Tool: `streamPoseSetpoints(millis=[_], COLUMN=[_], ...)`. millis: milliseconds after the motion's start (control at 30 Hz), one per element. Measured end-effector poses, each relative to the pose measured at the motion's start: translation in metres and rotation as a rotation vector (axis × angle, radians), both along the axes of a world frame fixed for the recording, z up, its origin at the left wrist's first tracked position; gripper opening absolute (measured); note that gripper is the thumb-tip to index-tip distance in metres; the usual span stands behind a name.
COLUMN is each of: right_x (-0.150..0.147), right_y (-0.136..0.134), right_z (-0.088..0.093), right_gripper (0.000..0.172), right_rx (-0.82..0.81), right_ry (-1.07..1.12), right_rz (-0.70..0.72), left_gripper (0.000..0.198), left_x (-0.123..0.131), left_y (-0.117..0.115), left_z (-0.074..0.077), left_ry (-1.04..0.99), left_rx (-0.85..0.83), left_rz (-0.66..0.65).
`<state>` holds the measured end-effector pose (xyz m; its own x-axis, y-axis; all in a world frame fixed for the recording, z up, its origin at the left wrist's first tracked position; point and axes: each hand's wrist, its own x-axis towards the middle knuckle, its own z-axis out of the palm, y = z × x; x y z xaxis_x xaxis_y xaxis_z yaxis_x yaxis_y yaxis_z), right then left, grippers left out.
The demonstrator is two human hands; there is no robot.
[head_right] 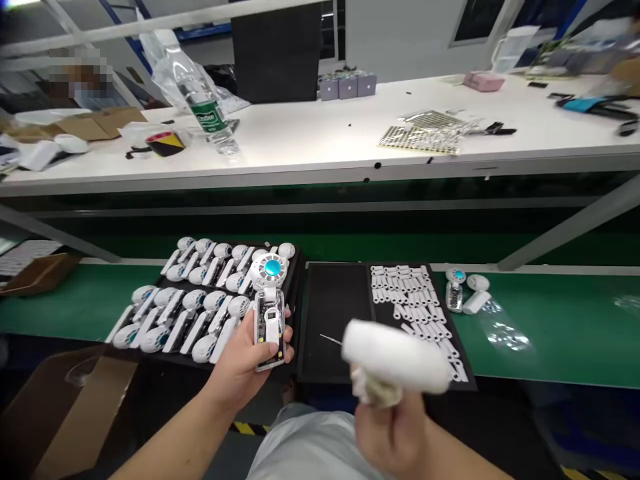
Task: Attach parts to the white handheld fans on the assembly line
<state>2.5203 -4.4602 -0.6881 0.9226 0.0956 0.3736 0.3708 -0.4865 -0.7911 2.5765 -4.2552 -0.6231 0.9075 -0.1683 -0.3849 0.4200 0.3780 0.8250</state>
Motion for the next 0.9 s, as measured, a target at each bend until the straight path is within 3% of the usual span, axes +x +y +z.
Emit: streamPoseSetpoints(millis=[100, 167, 300, 367, 500, 600, 667, 767, 833, 900], right_x=[0.001, 0.003, -0.005, -0.011, -0.015, -0.018, -0.020, -0.023, -0.024, -0.024], right_y=[0.017, 0.019, 0.006, 0.003, 0.004, 0.003, 0.002, 0.000, -0.006, -0.017], right_z=[0.019, 0.027, 0.037, 0.036, 0.033, 0.033, 0.035, 0.036, 0.029, 0.010], right_gripper=[0.029, 0.024, 0.023, 0.026, 0.022, 0.019, 0.019, 0.018, 0.018, 0.019], right_rx=[-0.203, -0.250, -0.043, -0.029, -0.174, -0.112, -0.154, -0.307, -0.286, -0.224], right_ry=[-0.020, 0.035, -0.057, -0.136, -0.080, -0.170, -0.169, -0.068, -0.136, -0.224], right_rz=[0.044, 0.072, 0.013, -0.011, 0.087, -0.006, -0.014, 0.156, 0.202, 0.142], left_gripper=[0.051, 0.050, 0.050, 0.048, 0.047, 0.047, 0.049, 0.041, 0.035, 0.037], left_x=[-0.004, -0.008, -0.016, -0.019, -0.021, -0.021, -0.020, -0.014, -0.008, -0.003], left_y=[-0.018, -0.024, -0.025, -0.025, -0.026, -0.025, -0.025, -0.027, -0.027, -0.024], left_z=[0.010, 0.015, 0.020, 0.023, 0.025, 0.023, 0.022, 0.019, 0.016, 0.012], left_ry=[-0.025, -0.026, -0.014, -0.012, -0.036, -0.013, 0.009, 0.058, 0.081, 0.083], left_rx=[0.033, 0.053, 0.002, -0.010, -0.032, -0.086, -0.151, -0.205, -0.182, -0.140], left_rz=[-0.038, -0.045, -0.093, -0.097, -0.105, -0.132, -0.089, 0.048, 0.095, 0.082])
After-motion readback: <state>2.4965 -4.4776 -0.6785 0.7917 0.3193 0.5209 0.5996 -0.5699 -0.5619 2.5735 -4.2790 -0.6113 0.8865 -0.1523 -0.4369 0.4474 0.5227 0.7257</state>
